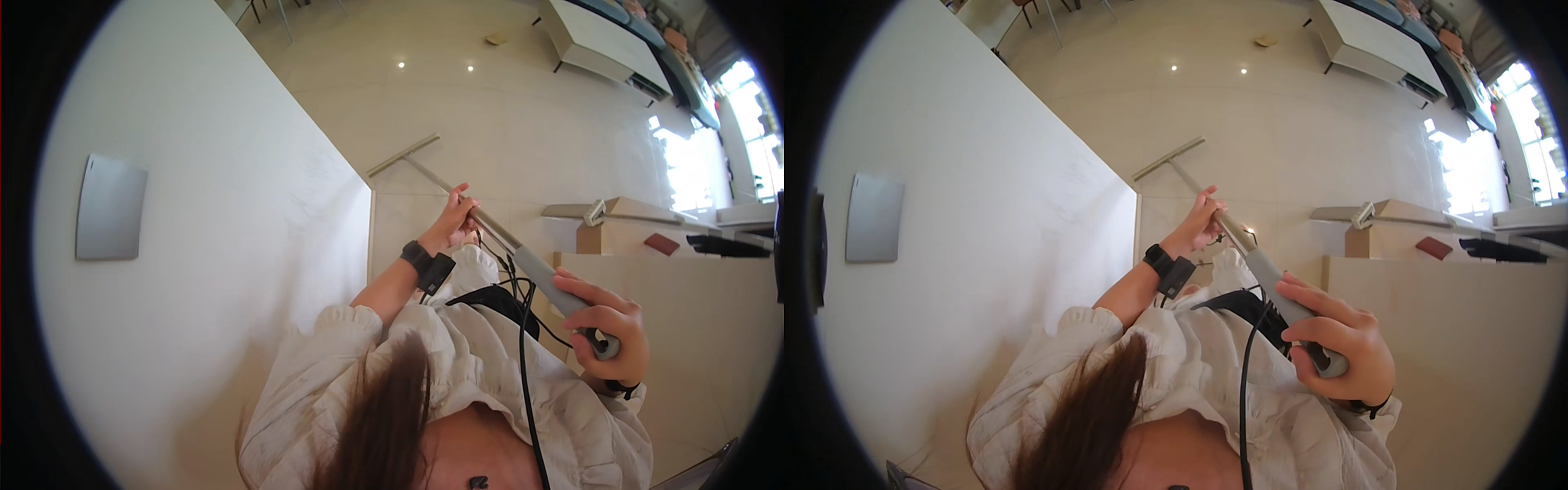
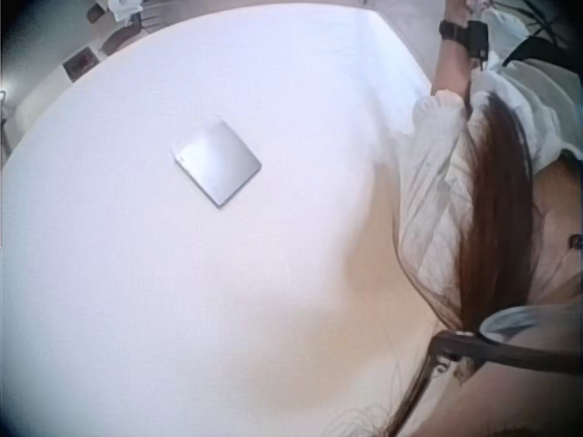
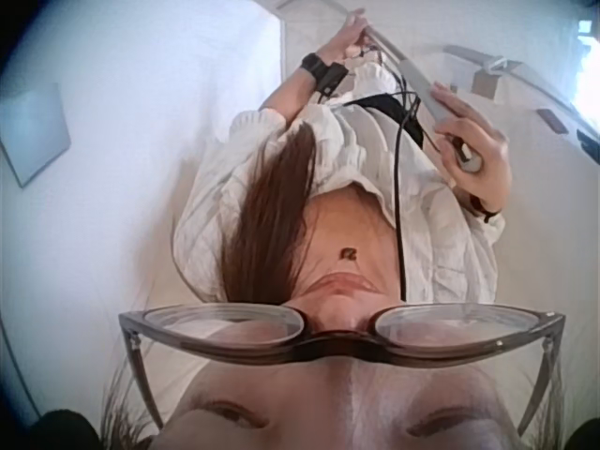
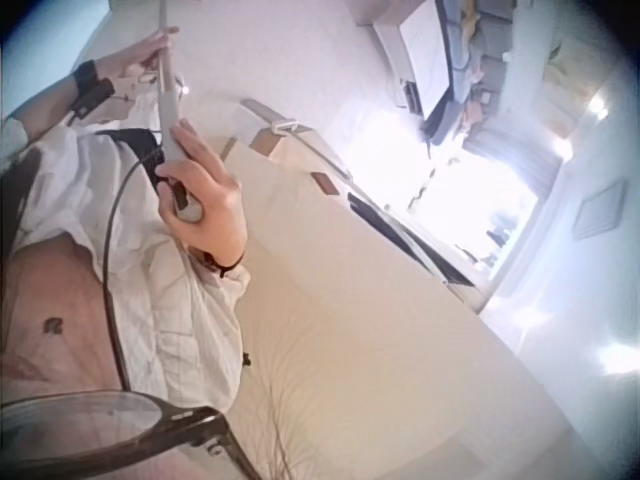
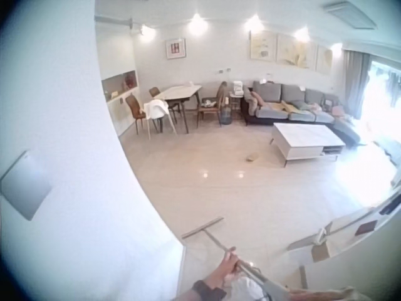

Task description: The recorder uses a squeegee-style mop to clean the floor in a living room area.

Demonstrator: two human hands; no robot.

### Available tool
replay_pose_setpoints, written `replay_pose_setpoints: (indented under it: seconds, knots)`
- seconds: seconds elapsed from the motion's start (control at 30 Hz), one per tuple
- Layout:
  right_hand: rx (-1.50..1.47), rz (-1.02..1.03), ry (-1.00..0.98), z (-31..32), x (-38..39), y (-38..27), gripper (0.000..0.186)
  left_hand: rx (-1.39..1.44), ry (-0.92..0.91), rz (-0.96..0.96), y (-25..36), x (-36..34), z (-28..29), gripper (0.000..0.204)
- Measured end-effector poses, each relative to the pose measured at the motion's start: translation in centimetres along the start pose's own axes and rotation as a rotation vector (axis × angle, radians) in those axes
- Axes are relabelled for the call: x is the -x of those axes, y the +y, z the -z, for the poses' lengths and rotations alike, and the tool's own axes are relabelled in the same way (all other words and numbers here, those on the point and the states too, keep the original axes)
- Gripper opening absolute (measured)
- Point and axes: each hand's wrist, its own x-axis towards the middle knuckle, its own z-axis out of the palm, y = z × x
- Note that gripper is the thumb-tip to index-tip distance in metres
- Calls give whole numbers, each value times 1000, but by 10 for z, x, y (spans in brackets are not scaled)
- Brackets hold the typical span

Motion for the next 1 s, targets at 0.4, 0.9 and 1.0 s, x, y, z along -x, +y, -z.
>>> replay_pose_setpoints:
  seconds: [0.4, 0.9, 1.0]
  knots:
    - [-233, 147, -216, 105, -209, 199, 19, 222, 259, -126, 69, -210, 34, 56]
    - [-418, 226, -404, 84, -379, 344, 14, 312, 571, -387, 150, -295, 145, 52]
    - [-454, 230, -391, 58, -394, 346, 13, 317, 603, -368, 156, -284, 176, 52]
